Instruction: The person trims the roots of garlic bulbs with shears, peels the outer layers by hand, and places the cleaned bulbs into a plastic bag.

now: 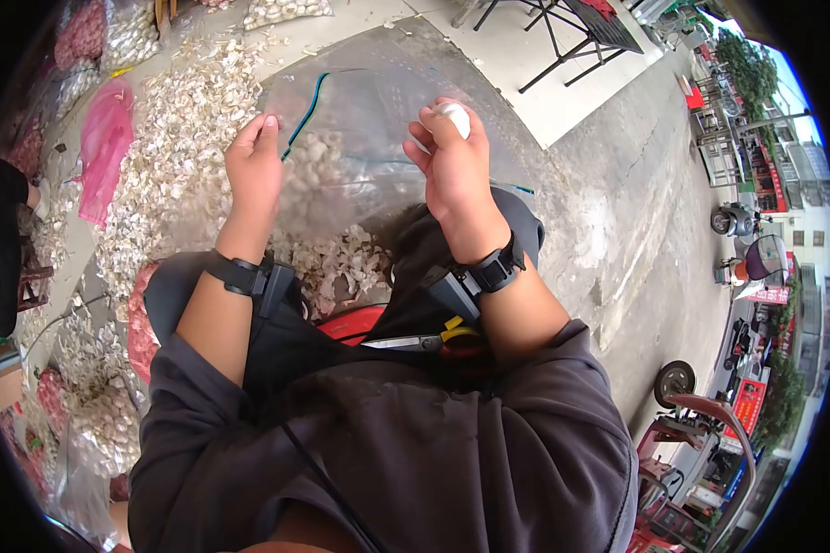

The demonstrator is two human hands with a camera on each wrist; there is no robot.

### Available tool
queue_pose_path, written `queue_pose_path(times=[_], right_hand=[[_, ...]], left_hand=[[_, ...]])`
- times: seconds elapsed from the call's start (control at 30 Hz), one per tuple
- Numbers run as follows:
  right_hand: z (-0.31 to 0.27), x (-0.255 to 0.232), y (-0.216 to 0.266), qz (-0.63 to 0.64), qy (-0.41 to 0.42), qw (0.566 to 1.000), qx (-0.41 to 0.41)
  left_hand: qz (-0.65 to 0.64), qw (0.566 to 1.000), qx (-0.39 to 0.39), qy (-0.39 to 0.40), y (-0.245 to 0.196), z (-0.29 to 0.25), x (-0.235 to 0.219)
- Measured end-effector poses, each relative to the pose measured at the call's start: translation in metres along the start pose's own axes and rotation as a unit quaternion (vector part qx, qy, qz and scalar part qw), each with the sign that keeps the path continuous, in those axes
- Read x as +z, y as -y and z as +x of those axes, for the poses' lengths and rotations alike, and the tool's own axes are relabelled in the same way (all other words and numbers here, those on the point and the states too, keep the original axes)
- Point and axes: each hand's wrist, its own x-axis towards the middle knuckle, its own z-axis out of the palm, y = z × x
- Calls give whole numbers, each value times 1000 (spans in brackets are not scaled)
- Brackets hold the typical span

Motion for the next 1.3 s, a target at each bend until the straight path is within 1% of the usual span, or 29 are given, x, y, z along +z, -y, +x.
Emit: queue_pose_path(times=[0.03,0.07,0.1,0.2,0.23,0.33,0.4,0.43,0.47,0.5,0.53,0.57,0.67,0.77,0.8,0.83,0.87,0.9,0.93,1.0,1.03,1.07,1.1,1.13,1.17,1.2,1.3], right_hand=[[9,-7,-2,61,56,992,100],[22,-21,-5,121,111,966,199],[25,-23,-2,180,163,924,294],[19,-16,-4,185,143,886,401],[23,-23,-9,175,190,889,377],[29,-26,-14,111,249,909,314],[27,-24,-17,3,242,941,237],[25,-23,-18,-51,237,950,197],[21,-19,-21,-179,227,953,86],[15,-13,-23,-303,211,929,-28],[9,-8,-24,-417,188,878,-140],[3,-6,-22,-554,203,768,-248],[5,-12,-44,-628,264,671,-294],[15,-5,-24,-638,279,706,-133],[12,-2,-21,-587,225,736,-252],[8,1,-19,-524,167,750,-367],[4,4,-15,-448,109,750,-473],[-2,10,-8,-383,98,752,-527],[-12,12,0,-387,180,754,-499],[-34,11,19,-381,351,739,-430],[-45,17,30,-422,467,706,-326],[-55,21,35,-451,572,650,-216],[-66,16,32,-486,611,588,-212],[-77,9,31,-516,646,522,-208],[-86,5,35,-540,651,502,-182],[-93,3,42,-563,654,479,-159],[-101,-20,58,-646,618,437,-97]], left_hand=[[0,1000,-5,0,-3,-1,0],[1,1000,-10,0,-5,-2,0],[2,1000,-14,1,-6,-2,1],[19,1000,-8,9,-6,-1,0],[9,1000,-9,3,-8,-2,-1],[-22,999,-19,-25,-12,-2,-4],[-46,997,-33,-55,-11,4,-6],[-55,996,-33,-62,-12,5,-8],[-64,995,-32,-69,-14,6,-9],[-73,994,-32,-75,-15,7,-10],[-87,993,-29,-74,-16,8,-12],[-101,992,-25,-74,-16,9,-12],[-125,990,-25,-63,-17,9,-14],[-118,992,-19,-50,-17,12,-15],[-112,992,-16,-47,-18,11,-16],[-90,995,-20,-42,-20,12,-18],[-67,997,-26,-39,-24,13,-21],[-44,998,-32,-39,-30,13,-25],[-43,998,2,-44,-36,14,-29],[-32,995,68,-64,-47,25,-44],[-34,994,100,-39,-54,36,-60],[-33,991,131,-15,-61,52,-83],[-30,987,158,8,-68,61,-108],[-20,989,149,0,-81,62,-134],[-11,990,139,-9,-96,61,-159],[-2,991,131,-18,-99,58,-185],[124,981,123,-79,-69,40,-281]])
